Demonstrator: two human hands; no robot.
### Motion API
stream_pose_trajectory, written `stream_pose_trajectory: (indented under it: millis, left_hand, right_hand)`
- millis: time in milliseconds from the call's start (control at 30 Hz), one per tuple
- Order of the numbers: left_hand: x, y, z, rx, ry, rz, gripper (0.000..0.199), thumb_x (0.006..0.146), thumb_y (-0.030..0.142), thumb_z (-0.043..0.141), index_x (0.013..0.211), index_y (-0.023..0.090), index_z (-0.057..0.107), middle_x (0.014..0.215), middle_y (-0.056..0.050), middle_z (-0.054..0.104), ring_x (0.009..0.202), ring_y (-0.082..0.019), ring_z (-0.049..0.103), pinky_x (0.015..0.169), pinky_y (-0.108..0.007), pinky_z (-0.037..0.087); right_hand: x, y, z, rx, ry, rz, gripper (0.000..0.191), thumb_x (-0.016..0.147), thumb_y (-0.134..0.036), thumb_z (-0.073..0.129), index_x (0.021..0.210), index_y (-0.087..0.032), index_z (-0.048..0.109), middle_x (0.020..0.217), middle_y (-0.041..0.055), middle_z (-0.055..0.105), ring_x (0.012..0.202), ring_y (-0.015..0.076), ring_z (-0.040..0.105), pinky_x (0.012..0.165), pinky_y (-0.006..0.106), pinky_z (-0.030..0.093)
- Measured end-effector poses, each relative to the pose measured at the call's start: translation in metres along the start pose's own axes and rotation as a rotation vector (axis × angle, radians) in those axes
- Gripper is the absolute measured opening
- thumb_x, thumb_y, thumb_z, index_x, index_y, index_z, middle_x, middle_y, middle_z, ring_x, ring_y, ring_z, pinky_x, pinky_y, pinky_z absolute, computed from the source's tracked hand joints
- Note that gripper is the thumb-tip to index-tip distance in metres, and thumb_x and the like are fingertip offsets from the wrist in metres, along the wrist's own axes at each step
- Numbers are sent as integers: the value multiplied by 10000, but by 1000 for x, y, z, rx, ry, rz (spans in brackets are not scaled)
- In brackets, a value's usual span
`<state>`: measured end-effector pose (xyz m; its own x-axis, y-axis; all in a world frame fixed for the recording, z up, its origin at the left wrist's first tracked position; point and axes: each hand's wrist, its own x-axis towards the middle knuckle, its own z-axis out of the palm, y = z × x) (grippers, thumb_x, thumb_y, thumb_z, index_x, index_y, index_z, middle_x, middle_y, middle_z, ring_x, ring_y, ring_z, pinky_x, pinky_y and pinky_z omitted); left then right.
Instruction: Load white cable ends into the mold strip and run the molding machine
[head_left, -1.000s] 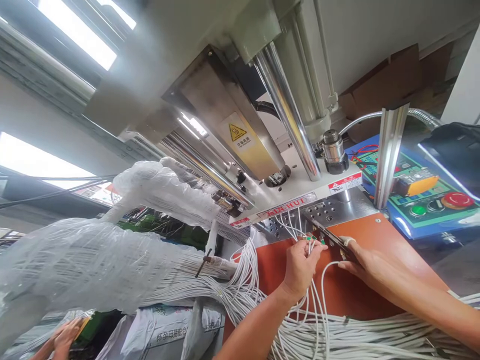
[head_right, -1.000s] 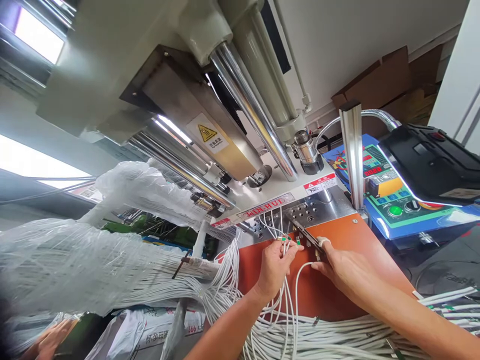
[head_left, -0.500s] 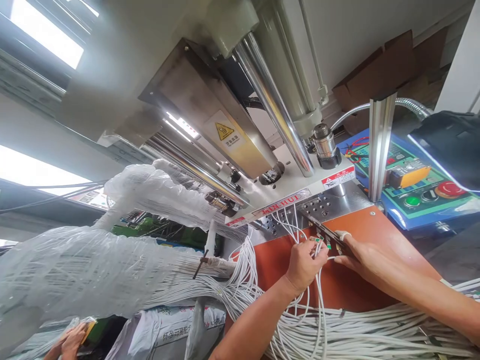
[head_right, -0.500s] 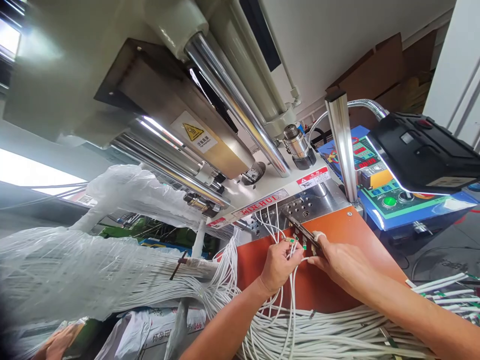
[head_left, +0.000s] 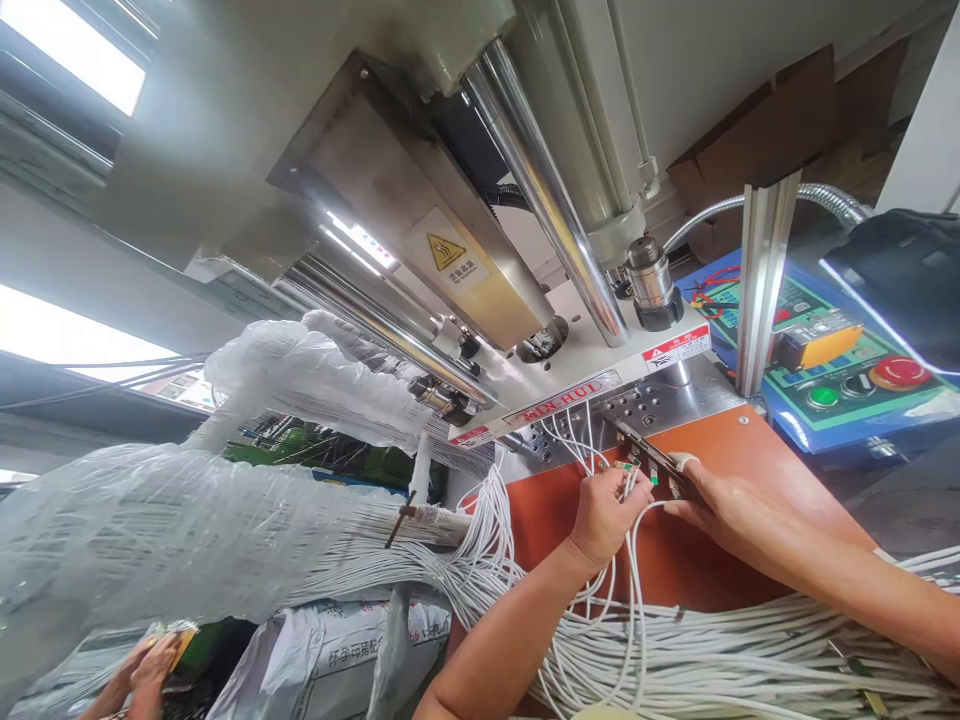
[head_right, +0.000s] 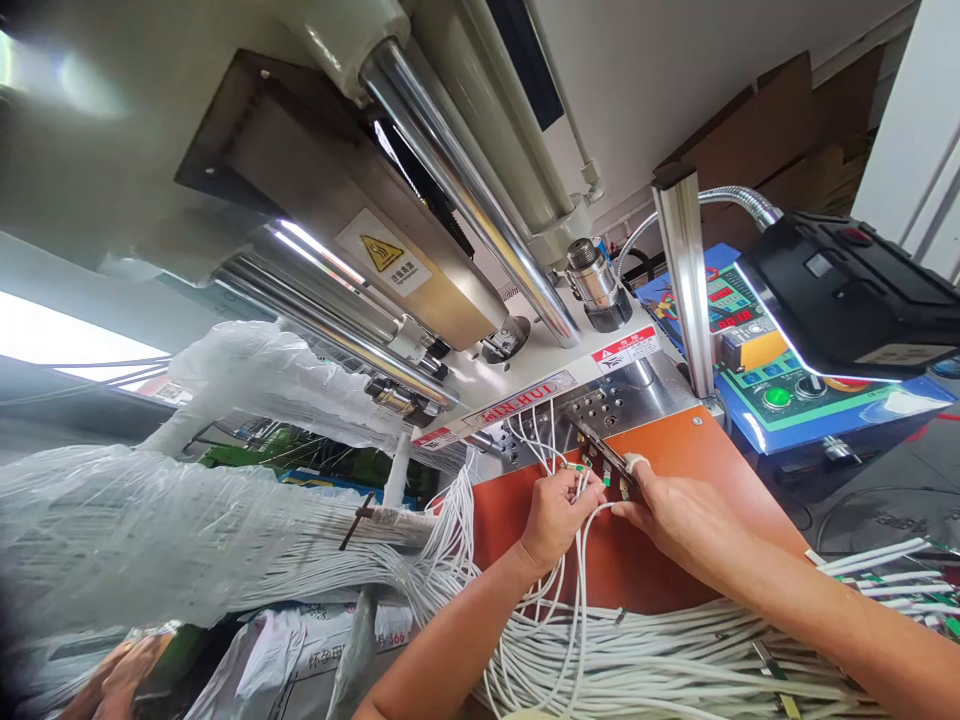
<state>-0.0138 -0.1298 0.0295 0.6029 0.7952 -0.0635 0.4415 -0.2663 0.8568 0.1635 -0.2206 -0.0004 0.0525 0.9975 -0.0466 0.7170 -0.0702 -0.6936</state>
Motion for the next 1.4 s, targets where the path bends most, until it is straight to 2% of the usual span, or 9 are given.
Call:
stream_pose_trajectory:
  millis: [167, 267, 367, 533, 633, 733, 900, 1167, 1400]
  left_hand:
    - [6, 9, -9, -255, 1, -140, 351, 856, 421, 640, 1044, 130, 701, 918, -85, 731, 796, -168, 674, 769, -280, 553]
    - [12, 13, -15, -334, 82, -190, 412, 907, 464, 548, 1047, 103, 690, 811, -74, 690, 649, -123, 607, 648, -246, 525]
    - [14, 16, -19, -306, 132, -234, 387, 929, 451, 497, 984, 102, 656, 665, -7, 594, 487, -73, 464, 495, -200, 410]
    - [8, 17, -17, 67, 169, -95, 186, 936, 302, 519, 1040, 151, 554, 538, 55, 572, 530, -115, 553, 632, -241, 459]
    - [7, 15, -14, 132, 159, -4, 185, 928, 215, 537, 1105, 176, 567, 714, 3, 720, 715, -143, 682, 759, -262, 505]
    - [9, 12, -12, 188, 142, 122, 140, 911, 153, 560, 974, 198, 677, 910, -24, 759, 830, -144, 709, 811, -247, 525]
    - [12, 3, -10, 281, 119, 325, 154, 851, 114, 654, 959, 201, 722, 921, -19, 755, 860, -158, 705, 846, -258, 543]
    - [11, -6, -6, 206, 170, 350, 151, 833, 78, 661, 906, 188, 736, 852, -16, 754, 770, -135, 699, 750, -228, 549]
    - [12, -13, -4, 225, 189, 333, 158, 843, 86, 638, 907, 192, 736, 865, -24, 752, 797, -146, 696, 779, -251, 555]
  right_hand:
    - [0, 1, -4, -67, -128, 47, 258, 946, -479, 392, 1066, -261, 323, 882, 70, 701, 760, 302, 690, 610, 348, 421]
    - [0, 4, -3, -22, -137, 42, 262, 950, -486, 388, 1076, -268, 318, 914, 67, 692, 801, 293, 691, 649, 357, 442]
    - [0, 7, -1, 31, -121, 26, 265, 943, -493, 401, 1062, -267, 330, 921, 69, 692, 795, 283, 686, 674, 371, 452]
    - [0, 6, -3, 78, -65, 8, 261, 922, -487, 444, 1042, -263, 382, 907, 69, 711, 742, 264, 679, 635, 347, 435]
    - [0, 3, -6, 54, -83, 22, 260, 924, -466, 447, 1066, -260, 375, 943, 81, 719, 778, 282, 689, 645, 353, 431]
    - [1, 1, -7, 8, -147, 51, 282, 939, -466, 414, 1105, -251, 339, 955, 93, 712, 818, 311, 692, 662, 374, 435]
    - [1, 2, -7, -48, -130, 52, 289, 943, -477, 407, 1110, -248, 352, 872, 71, 708, 779, 313, 697, 623, 348, 411]
    - [0, 5, -5, -39, -126, 44, 335, 946, -535, 355, 1125, -252, 354, 865, 70, 697, 767, 296, 689, 617, 342, 409]
    - [0, -1, -15, -41, -161, 73, 333, 935, -507, 397, 1147, -252, 366, 951, 83, 709, 844, 310, 687, 675, 374, 430]
